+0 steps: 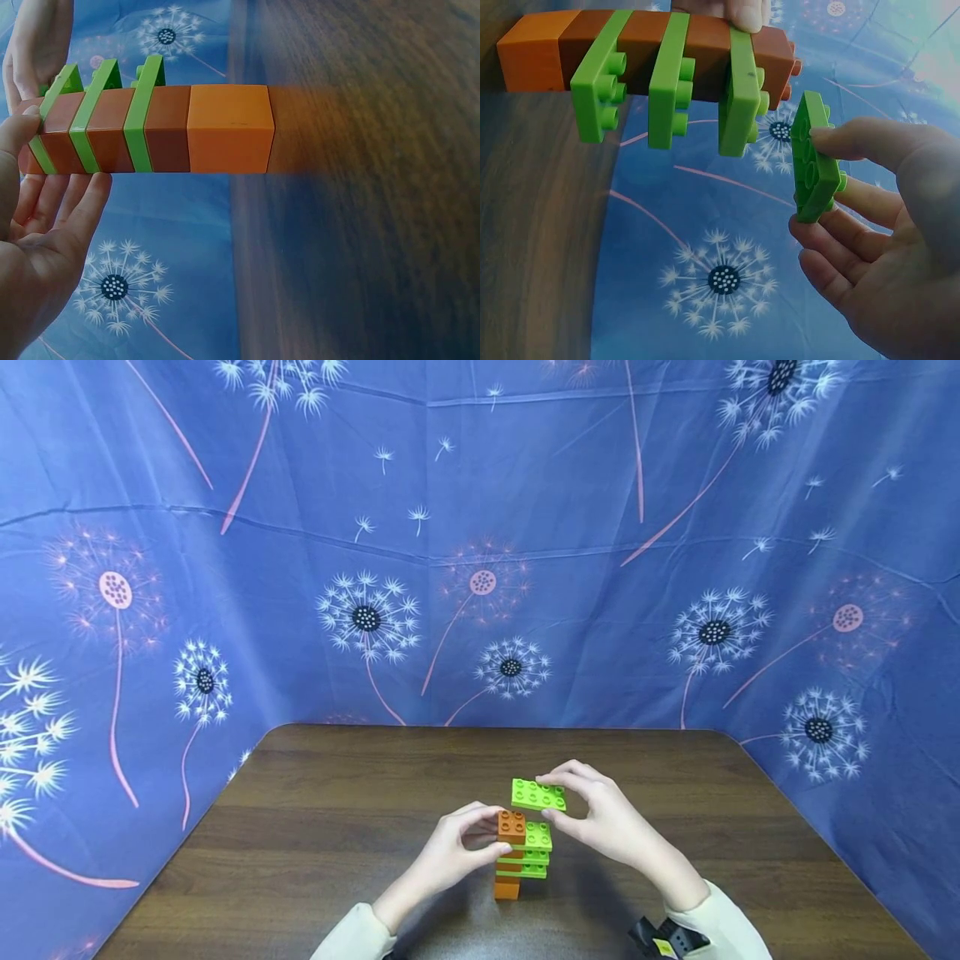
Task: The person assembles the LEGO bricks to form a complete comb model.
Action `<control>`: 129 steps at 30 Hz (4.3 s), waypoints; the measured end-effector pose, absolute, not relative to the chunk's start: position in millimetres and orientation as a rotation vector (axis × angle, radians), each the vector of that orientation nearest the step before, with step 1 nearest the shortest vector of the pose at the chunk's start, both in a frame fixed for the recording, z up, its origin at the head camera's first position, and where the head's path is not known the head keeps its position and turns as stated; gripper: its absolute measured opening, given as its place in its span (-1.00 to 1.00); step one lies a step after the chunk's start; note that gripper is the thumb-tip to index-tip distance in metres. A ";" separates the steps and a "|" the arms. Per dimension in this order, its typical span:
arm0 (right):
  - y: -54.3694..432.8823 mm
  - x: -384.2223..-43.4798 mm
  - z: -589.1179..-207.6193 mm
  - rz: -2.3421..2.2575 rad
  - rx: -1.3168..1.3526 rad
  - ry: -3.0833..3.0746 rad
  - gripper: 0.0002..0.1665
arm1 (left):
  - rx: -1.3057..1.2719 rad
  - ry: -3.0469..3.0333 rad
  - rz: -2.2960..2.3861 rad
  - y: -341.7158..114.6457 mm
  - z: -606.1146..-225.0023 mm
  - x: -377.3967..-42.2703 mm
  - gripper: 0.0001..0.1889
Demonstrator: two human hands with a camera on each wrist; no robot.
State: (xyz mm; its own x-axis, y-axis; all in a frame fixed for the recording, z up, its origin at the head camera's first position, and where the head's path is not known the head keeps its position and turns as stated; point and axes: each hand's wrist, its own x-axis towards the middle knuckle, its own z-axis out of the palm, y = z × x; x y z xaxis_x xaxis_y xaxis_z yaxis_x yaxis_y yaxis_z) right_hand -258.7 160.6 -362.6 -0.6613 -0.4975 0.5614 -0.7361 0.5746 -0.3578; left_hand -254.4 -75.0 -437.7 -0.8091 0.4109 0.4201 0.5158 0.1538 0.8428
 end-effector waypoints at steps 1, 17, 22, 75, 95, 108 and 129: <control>160.3 -258.6 -362.9 0.818 1.011 -2.401 -0.55 | -0.939 -2.309 -1.754 -74.9 -437.9 -254.4 -0.59; 155.6 -255.5 -364.5 0.804 1.151 -2.369 -0.53 | -0.953 -2.296 -1.783 -73.3 -440.1 -256.9 -0.60; 154.9 -252.1 -364.1 0.765 1.125 -2.413 -0.52 | -0.953 -2.297 -1.762 -72.2 -434.3 -252.7 -0.61; 136.4 -252.3 -376.3 0.928 1.174 -2.262 -0.86 | -0.939 -2.283 -1.769 -71.1 -416.0 -236.0 -0.60; 134.7 -255.5 -374.9 1.102 1.230 -2.263 -0.85 | -0.936 -2.256 -1.719 -70.9 -414.4 -237.8 -0.62; 133.3 -255.1 -381.9 1.077 1.196 -2.288 -0.86 | -0.940 -2.243 -1.803 -72.2 -420.4 -235.5 -0.62; 162.1 -251.1 -392.1 1.015 1.183 -2.345 -0.54 | -0.918 -2.290 -1.735 -68.4 -417.2 -235.4 -0.62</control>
State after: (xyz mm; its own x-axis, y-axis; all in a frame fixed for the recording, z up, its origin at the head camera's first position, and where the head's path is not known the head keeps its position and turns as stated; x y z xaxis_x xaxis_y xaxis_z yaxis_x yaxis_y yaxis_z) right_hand -251.1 162.1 -392.1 -0.6033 -0.5661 0.5617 -0.7970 0.4031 -0.4498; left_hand -235.4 -68.4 -417.2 -0.8076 0.3881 0.4439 0.5324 0.1565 0.8319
